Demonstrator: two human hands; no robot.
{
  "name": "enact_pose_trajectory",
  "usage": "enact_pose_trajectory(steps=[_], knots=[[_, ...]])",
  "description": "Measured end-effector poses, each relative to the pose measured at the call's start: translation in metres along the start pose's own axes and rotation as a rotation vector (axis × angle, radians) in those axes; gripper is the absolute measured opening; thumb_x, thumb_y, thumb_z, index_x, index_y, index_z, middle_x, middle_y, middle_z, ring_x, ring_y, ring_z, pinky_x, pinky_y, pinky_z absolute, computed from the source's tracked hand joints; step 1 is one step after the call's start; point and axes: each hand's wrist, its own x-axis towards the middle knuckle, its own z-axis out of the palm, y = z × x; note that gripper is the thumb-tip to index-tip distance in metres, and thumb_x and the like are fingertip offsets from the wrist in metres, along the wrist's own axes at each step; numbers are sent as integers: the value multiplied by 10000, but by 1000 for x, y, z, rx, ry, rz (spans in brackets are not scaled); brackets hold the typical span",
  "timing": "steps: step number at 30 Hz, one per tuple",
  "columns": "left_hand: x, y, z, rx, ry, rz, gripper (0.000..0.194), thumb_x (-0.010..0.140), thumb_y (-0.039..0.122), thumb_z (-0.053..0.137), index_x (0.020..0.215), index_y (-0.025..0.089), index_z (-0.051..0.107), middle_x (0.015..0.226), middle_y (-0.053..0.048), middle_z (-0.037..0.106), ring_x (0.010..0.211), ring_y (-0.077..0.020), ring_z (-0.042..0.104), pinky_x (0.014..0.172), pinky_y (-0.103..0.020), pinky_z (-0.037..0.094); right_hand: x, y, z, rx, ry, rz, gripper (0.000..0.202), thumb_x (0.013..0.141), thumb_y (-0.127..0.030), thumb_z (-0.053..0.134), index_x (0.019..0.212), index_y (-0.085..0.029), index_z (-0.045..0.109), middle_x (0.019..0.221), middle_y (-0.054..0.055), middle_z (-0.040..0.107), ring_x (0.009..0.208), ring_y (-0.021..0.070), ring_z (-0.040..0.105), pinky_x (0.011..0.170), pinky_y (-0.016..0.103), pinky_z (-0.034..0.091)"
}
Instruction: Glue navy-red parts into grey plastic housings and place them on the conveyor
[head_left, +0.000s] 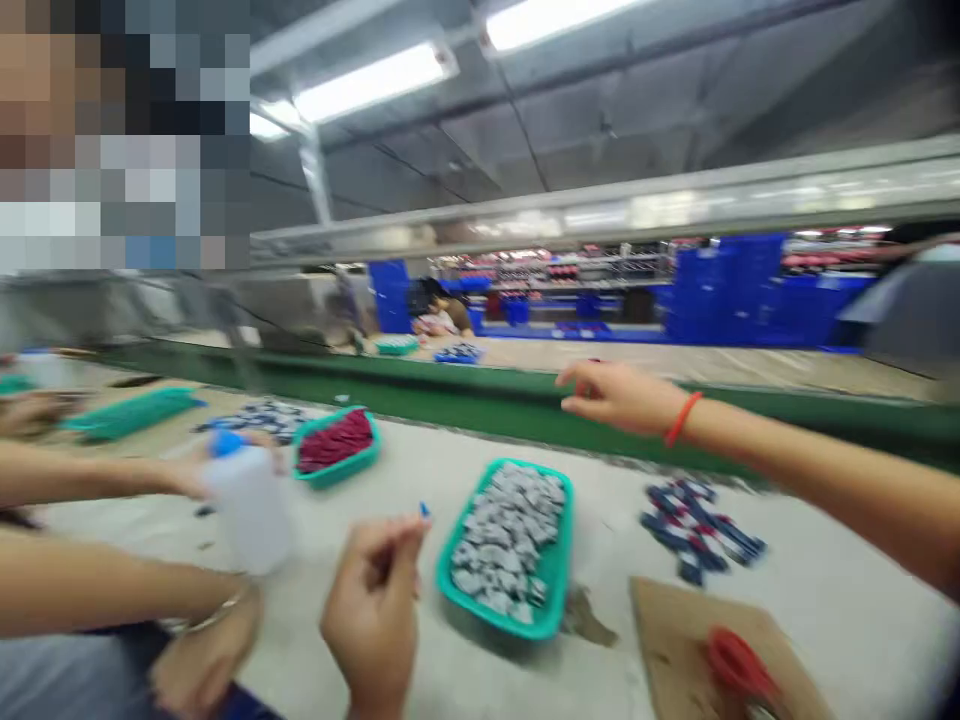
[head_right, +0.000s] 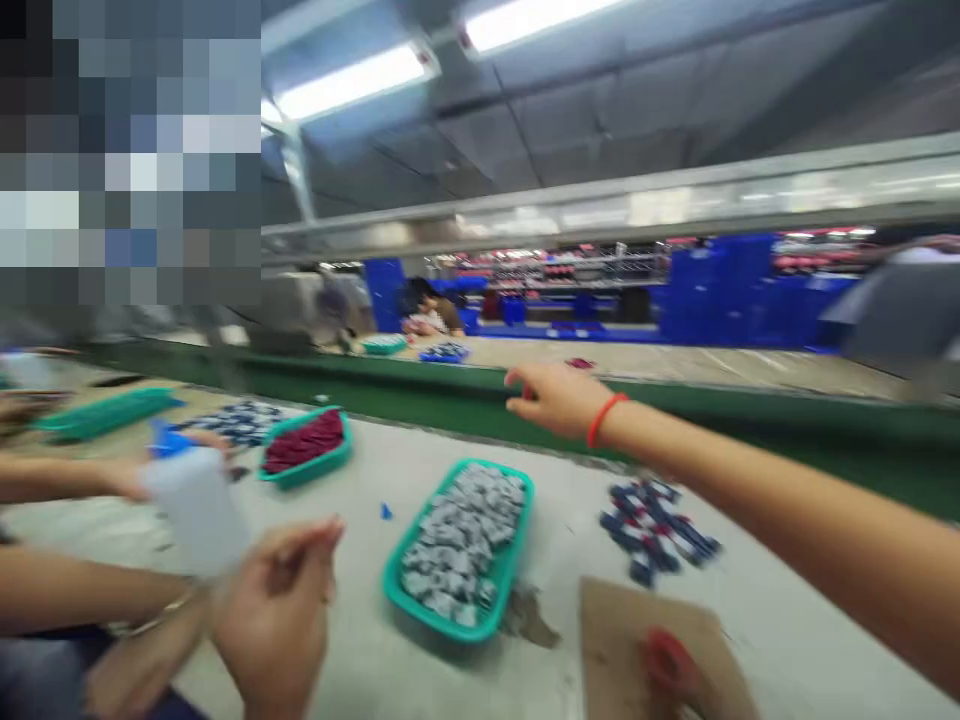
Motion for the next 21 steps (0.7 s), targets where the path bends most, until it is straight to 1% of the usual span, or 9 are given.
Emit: enact_pose_trajectory(steps=[2, 5, 7, 8, 11, 13, 16, 18, 21], knots=[[-15, -7, 25, -36, -99, 11, 106, 805, 263, 669, 792, 164, 636, 646, 53, 579, 446, -65, 433, 416, -210, 376, -26, 49, -32, -90, -79, 156, 360, 967, -412, 408, 1148, -140, 561, 1071, 47, 586, 932, 179, 600, 806, 359, 498], [-7, 0, 70, -50, -277, 83, 126, 729, 231, 720, 663, 188, 622, 550, 69, 537, 424, -77, 372, 396, -233, 314, -67, 104, -61, -195, -218, 305, 395, 891, -427, 501, 1166, -147, 552, 942, 65, 638, 748, 170, 613, 690, 335, 491], [-2, 17, 104, -38, -450, 174, 235, 784, 284, 652, 585, 192, 566, 487, 71, 486, 423, -90, 386, 410, -237, 324, -94, 135, -60, -223, -318, 362, 440, 818, -419, 544, 1144, -124, 576, 903, 89, 663, 685, 198, 616, 629, 337, 472], [-3, 27, 122, -30, -576, 239, 282, 820, 308, 603, 567, 194, 554, 482, 64, 496, 441, -97, 426, 435, -237, 352, -105, 149, -53, -228, -367, 378, 445, 782, -406, 568, 1124, -123, 593, 918, 101, 671, 689, 210, 620, 625, 340, 468], [-24, 53, 177, 18, -1052, 467, 281, 847, 355, 566, 628, 192, 632, 601, 13, 649, 611, -152, 587, 578, -275, 453, -129, 184, -26, -218, -511, 392, 425, 729, -367, 623, 1086, -137, 611, 960, 96, 673, 743, 198, 624, 677, 337, 471], [-46, 62, 212, 85, -1308, 574, 187, 830, 323, 614, 725, 180, 674, 719, -20, 701, 710, -192, 630, 645, -327, 491, -139, 196, -12, -194, -592, 386, 386, 741, -357, 629, 1061, -142, 611, 940, 76, 670, 736, 169, 616, 689, 326, 470], [-75, 57, 255, 189, -1552, 624, 118, 853, 253, 610, 879, 149, 660, 880, -43, 693, 799, -193, 647, 702, -372, 536, -150, 193, -6, -135, -634, 351, 321, 781, -354, 587, 1036, -161, 620, 919, 68, 669, 729, 170, 612, 669, 310, 460], [-87, 45, 273, 224, -1669, 629, 146, 864, 251, 604, 966, 153, 639, 1009, -53, 670, 890, -197, 642, 757, -395, 548, -159, 181, -11, -80, -601, 317, 307, 829, -366, 520, 1063, -190, 613, 949, 63, 666, 780, 185, 616, 679, 307, 454], [-97, 27, 287, 231, -1760, 610, 174, 860, 259, 610, 1000, 157, 632, 1093, -67, 647, 967, -221, 625, 814, -434, 538, -173, 164, -19, -4, -517, 293, 287, 878, -362, 449, 1088, -235, 599, 983, 43, 656, 832, 198, 615, 716, 328, 445]])
